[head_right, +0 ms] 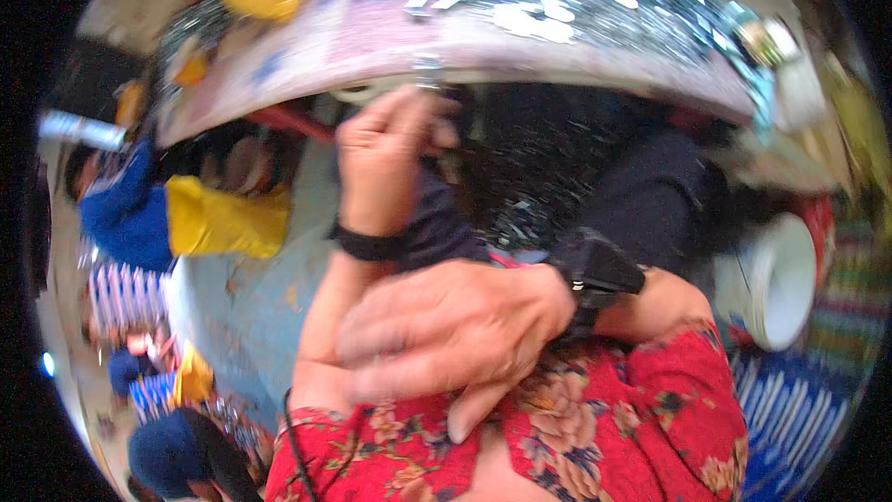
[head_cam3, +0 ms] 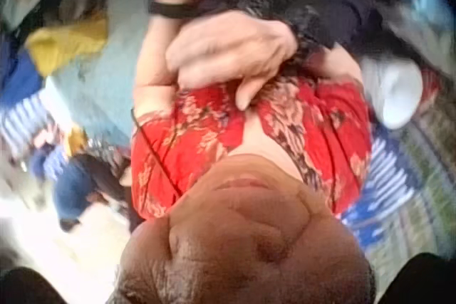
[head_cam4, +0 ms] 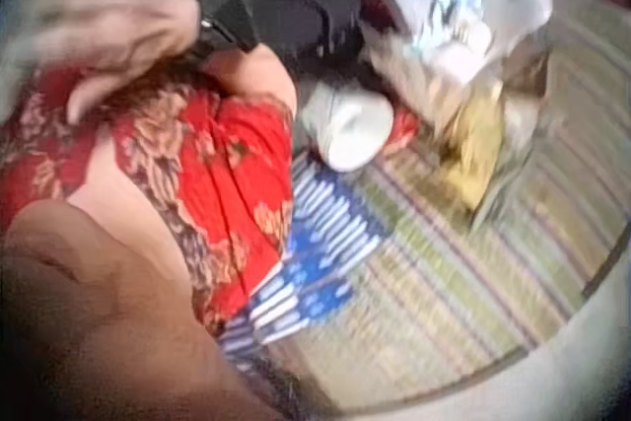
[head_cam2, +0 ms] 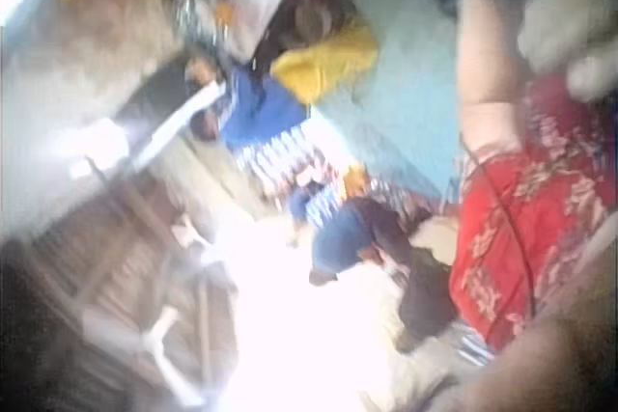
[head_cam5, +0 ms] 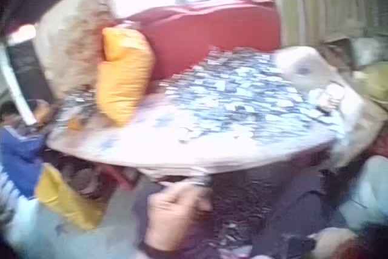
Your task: Assembling metal bolts with washers and nuts at a workshop table.
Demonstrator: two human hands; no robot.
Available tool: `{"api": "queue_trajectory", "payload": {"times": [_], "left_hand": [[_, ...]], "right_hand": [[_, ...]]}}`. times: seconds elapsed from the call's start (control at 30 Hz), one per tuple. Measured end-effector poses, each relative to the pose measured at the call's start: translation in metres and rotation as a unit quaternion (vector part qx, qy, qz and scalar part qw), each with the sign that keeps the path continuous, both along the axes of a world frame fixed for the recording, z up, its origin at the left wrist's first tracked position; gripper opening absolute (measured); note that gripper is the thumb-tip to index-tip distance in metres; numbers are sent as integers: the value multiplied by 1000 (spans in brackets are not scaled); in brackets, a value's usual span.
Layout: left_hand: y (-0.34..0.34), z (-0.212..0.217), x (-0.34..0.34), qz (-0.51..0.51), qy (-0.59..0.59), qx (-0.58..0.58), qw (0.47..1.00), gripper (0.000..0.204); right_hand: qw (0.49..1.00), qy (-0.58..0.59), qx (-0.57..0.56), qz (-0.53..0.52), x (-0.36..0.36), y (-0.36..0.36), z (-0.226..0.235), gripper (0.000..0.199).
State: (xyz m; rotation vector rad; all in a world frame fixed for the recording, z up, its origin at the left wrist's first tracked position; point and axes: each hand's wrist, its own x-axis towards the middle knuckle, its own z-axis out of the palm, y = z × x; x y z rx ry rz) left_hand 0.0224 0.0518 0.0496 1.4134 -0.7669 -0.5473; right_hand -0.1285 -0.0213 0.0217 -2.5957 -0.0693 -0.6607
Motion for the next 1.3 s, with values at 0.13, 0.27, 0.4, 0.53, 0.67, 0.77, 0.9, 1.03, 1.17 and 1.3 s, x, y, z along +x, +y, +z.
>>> {"api": "queue_trajectory", "payload": {"times": [0.13, 0.27, 0.4, 0.53, 0.67, 0.77, 0.9, 1.03, 1.17, 1.3], "left_hand": [[1, 0, 2, -60, 120, -53, 990, 20], [-12, -10, -8, -164, 146, -22, 975, 21], [-11, -21, -10, -207, 136, 21, 968, 14], [-20, -43, -17, -199, 17, 105, 974, 12], [-37, -66, -24, -180, -285, 57, 940, 14], [-50, -66, -16, -162, -384, 33, 909, 18], [-72, -42, 47, -6, -334, 70, 940, 17], [-108, -56, 141, 138, -292, 221, 920, 36], [-145, -77, 180, 156, -389, 288, 861, 45], [-143, -54, 169, 132, -402, 319, 848, 51]], "right_hand": [[953, -212, 217, -13, 19, -22, 51, 20], [958, -167, 231, -10, 22, -75, 39, 25], [979, -50, 177, 94, 21, -87, 28, 17], [985, -5, 162, 61, 8, -92, -3, 13], [959, 70, 271, -36, -14, -86, -18, 12], [958, 121, 219, -141, -26, -99, -45, 25], [913, 72, 353, -190, -37, -108, -18, 36], [812, 44, 547, 198, -7, -82, 21, 54], [691, -47, 567, 447, 34, -49, 89, 50], [894, -178, 387, 143, 57, 20, 97, 33]]}}
